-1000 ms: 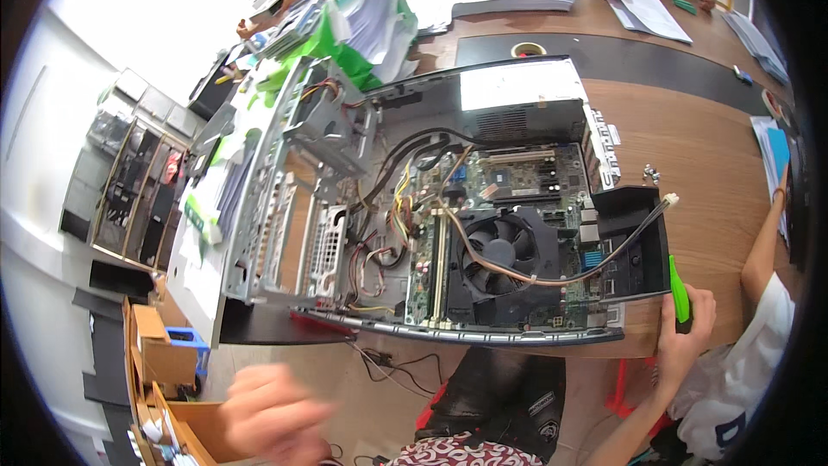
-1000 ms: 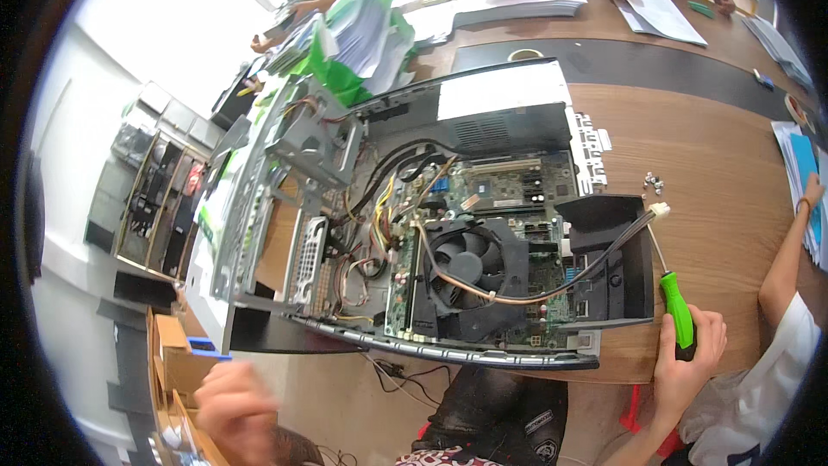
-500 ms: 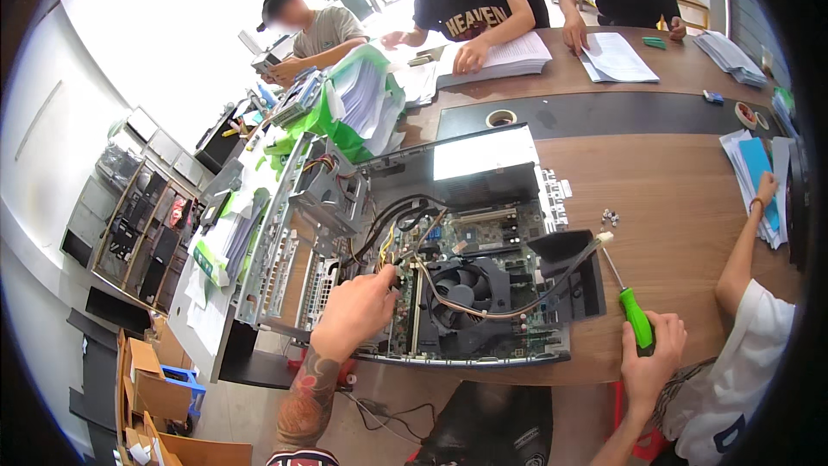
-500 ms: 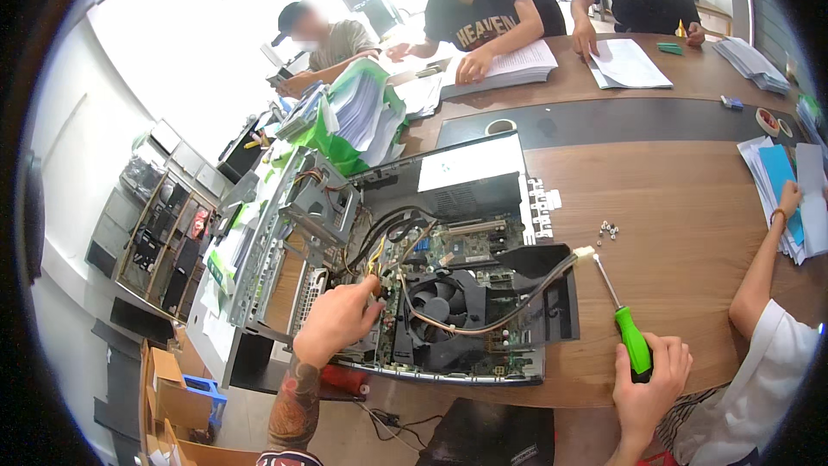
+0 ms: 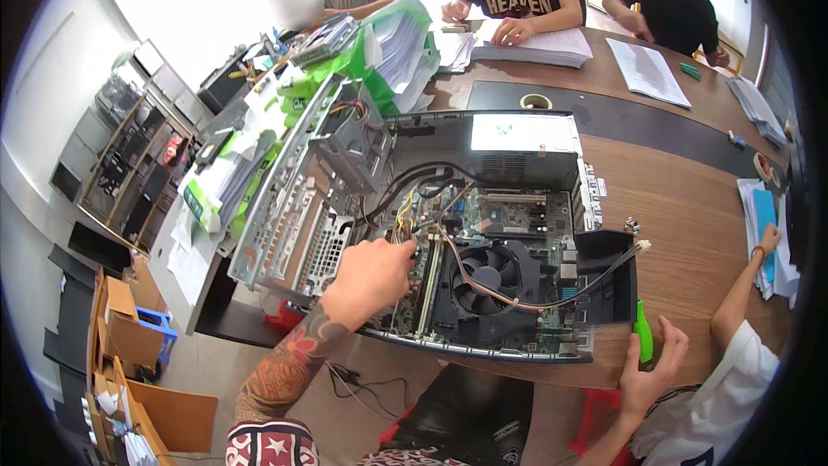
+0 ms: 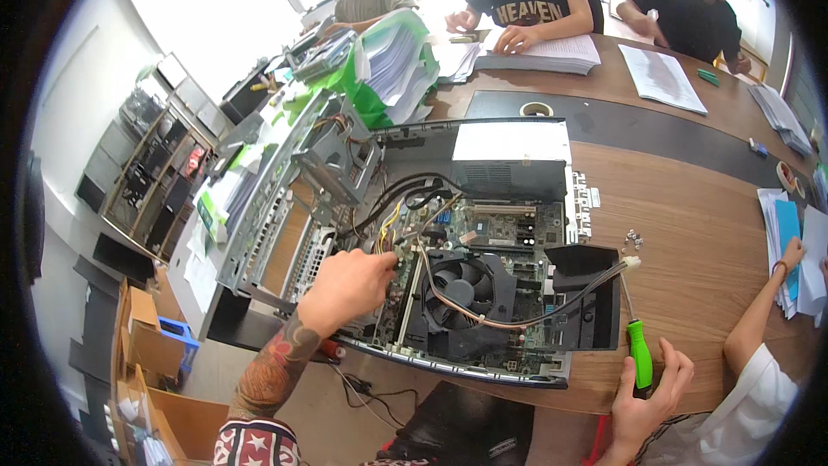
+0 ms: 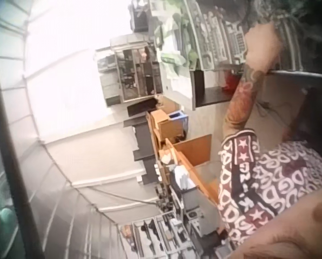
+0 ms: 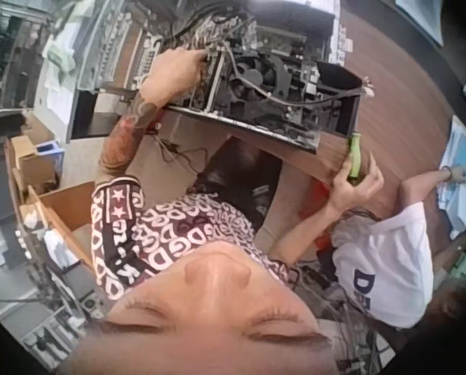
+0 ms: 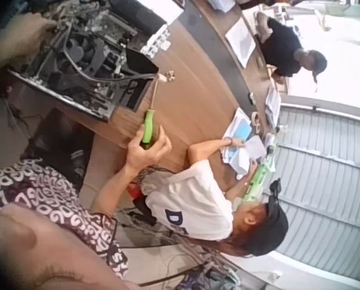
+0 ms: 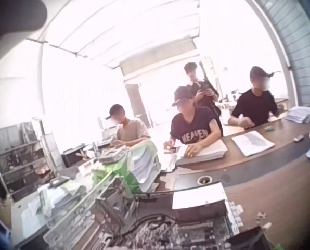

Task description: The person uses a screwdriver to unfasten screws on a computer case, lifts the internal metal bracket, disconnects internal cables by hand, and unscrews the cooling fan assembly.

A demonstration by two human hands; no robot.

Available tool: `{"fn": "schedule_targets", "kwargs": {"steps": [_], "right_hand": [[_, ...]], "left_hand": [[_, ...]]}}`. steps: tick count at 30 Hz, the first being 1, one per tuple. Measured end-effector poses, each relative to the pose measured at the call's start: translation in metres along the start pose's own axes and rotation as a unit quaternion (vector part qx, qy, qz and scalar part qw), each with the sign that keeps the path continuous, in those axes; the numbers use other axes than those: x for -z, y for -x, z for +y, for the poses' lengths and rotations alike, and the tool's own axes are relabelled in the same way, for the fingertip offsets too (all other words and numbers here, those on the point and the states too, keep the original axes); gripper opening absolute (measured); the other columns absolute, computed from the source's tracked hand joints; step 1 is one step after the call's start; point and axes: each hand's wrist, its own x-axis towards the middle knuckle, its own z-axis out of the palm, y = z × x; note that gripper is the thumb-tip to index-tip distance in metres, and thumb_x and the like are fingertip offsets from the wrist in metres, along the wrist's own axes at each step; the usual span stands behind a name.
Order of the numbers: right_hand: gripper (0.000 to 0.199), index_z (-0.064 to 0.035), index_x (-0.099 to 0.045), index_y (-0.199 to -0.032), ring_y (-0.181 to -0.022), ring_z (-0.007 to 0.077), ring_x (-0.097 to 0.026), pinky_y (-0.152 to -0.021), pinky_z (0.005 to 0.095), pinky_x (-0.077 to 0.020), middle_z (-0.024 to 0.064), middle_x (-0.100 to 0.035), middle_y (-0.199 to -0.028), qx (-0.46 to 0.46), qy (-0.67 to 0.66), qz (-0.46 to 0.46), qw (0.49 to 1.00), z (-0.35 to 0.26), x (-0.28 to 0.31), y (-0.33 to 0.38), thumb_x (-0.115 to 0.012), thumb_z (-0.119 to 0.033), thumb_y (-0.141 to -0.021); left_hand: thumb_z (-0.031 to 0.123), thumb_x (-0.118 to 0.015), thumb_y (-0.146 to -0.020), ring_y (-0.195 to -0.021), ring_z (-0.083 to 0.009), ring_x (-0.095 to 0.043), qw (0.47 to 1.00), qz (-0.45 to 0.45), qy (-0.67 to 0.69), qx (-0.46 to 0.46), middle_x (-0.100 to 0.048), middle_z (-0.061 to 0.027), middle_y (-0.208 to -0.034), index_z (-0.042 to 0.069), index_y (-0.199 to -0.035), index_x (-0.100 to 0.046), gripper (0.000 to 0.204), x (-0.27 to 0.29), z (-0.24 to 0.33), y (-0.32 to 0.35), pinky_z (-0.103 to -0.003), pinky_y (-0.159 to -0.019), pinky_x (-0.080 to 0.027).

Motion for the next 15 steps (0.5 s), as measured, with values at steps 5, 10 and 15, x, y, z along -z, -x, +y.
{"fn": "schedule_targets", "kwargs": {"steps": [5, 10, 15], "right_hand": [[0.025, 0.0010, -0.066, -0.102, -0.089, 0.0285, -0.059, -0.079, 0.0408, -0.0478, 0.0135, -0.057, -0.094, 0.088, -0.054, 0.099, 0.990, -0.017, 0.027, 0.014, -0.075, -0.012, -0.083], [0.020, -0.0024, -0.070, -0.089, -0.061, 0.0254, -0.053, -0.058, 0.0380, -0.0425, 0.0067, -0.056, -0.069, 0.310, -0.238, -0.057, 0.919, -0.161, 0.023, -0.026, -0.074, -0.016, -0.075], [0.029, -0.0061, -0.070, -0.095, -0.068, 0.0185, -0.058, -0.059, 0.0317, -0.0446, 0.0013, -0.061, -0.087, 0.290, -0.129, -0.177, 0.932, -0.159, -0.011, -0.017, -0.079, -0.029, -0.080]], "left_hand": [[0.029, -0.063, -0.090, -0.073, -0.0405, -0.069, 1.000, -0.014, -0.013, 0.000, -0.069, -0.0192, -0.075, 0.010, -0.093, -0.070, 0.020, 0.001, 0.006, -0.008, -0.051, -0.066, -0.054], [0.032, -0.062, -0.091, -0.071, -0.0399, -0.069, 0.998, -0.018, -0.046, 0.026, -0.069, -0.0185, -0.074, 0.007, -0.079, -0.072, 0.029, -0.007, -0.006, 0.000, -0.050, -0.066, -0.055], [0.027, -0.065, -0.089, -0.071, -0.0416, -0.068, 1.000, -0.014, -0.012, 0.016, -0.067, -0.0208, -0.071, 0.006, -0.080, -0.072, 0.024, -0.006, 0.001, -0.006, -0.051, -0.067, -0.054]]}}
